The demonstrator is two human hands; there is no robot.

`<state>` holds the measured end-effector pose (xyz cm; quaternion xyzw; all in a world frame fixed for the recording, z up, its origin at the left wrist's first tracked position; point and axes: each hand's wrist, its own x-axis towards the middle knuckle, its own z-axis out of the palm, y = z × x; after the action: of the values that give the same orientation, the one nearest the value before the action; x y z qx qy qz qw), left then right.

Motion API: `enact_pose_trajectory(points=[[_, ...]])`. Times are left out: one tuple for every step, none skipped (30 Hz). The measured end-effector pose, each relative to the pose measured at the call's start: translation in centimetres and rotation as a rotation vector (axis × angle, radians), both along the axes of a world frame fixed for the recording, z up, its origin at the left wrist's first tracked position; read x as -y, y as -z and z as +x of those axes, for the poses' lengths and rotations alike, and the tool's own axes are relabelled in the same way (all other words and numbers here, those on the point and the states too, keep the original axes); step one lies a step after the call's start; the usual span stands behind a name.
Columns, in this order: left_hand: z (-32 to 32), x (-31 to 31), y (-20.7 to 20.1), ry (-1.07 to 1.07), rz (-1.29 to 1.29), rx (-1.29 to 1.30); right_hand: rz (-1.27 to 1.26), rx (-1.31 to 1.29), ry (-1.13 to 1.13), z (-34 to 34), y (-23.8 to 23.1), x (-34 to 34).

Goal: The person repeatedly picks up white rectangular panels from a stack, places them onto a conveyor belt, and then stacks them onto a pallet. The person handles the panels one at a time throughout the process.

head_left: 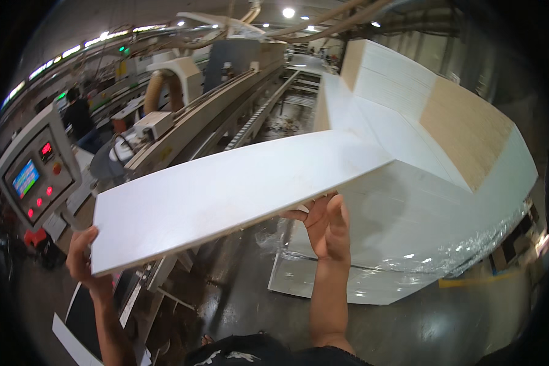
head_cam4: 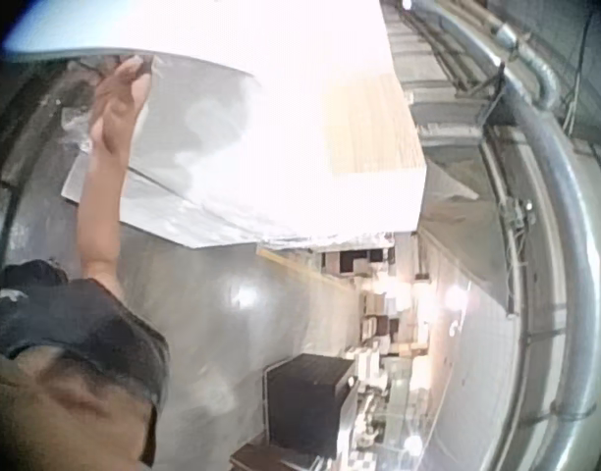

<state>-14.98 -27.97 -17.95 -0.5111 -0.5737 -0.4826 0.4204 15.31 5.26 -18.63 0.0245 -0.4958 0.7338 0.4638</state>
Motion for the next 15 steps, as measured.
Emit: enact_pose_trajectory(points=[[-0.4,2.9,1.0,0.125,0.005,0.121,-0.026,-0.015,-0.045,-1.0,-0.1,0.8],[-0.5,5.6,2.5,0.107,0.015,0.281,-0.058,-0.026,-0.107,-2.7,0.1,1.9],[-0.7,8.2,3.8,0.085,0.032,0.440,-0.167,0.011,-0.015,-4.2,0.8,4.0],[-0.5,11.2,5.2,0.050,0.064,0.597,-0.116,0.024,-0.070,-5.7,1.8,5.2],[-0.9,15.2,6.6,0.014,-0.003,0.790,-0.121,0.020,-0.113,-6.8,3.1,6.5],[-0.9,18.2,8.3,0.244,0.099,1.070,-0.127,0.024,-0.166,-8.3,4.6,8.1],[0.4,19.6,9.2,0.280,0.166,1.212,-0.135,0.083,-0.215,-10.0,6.4,9.5],[1.5,20.6,9.9,0.330,0.235,1.348,-0.143,0.140,-0.254,-11.5,8.4,10.7],[1.8,22.7,12.4,0.256,0.217,1.384,-0.161,0.196,-0.294,-13.5,10.6,12.0],[2.8,24.3,15.2,0.185,0.199,1.421,-0.205,0.281,-0.386,-15.6,12.7,13.0],[3.2,25.6,17.0,0.119,0.280,1.488,-0.244,0.364,-0.458,-18.1,15.2,14.2],[3.7,27.7,19.8,0.126,0.387,1.533,-0.286,0.450,-0.529,-20.0,17.0,15.9],[4.2,29.7,22.0,0.100,0.435,1.582,-0.318,0.521,-0.572,-22.2,17.8,18.3],[4.4,31.4,23.8,0.084,0.478,1.628,-0.348,0.587,-0.606,-24.5,18.4,20.5],[4.5,33.1,25.5,0.025,0.507,1.641,-0.373,0.652,-0.603,-26.5,20.6,21.9]])
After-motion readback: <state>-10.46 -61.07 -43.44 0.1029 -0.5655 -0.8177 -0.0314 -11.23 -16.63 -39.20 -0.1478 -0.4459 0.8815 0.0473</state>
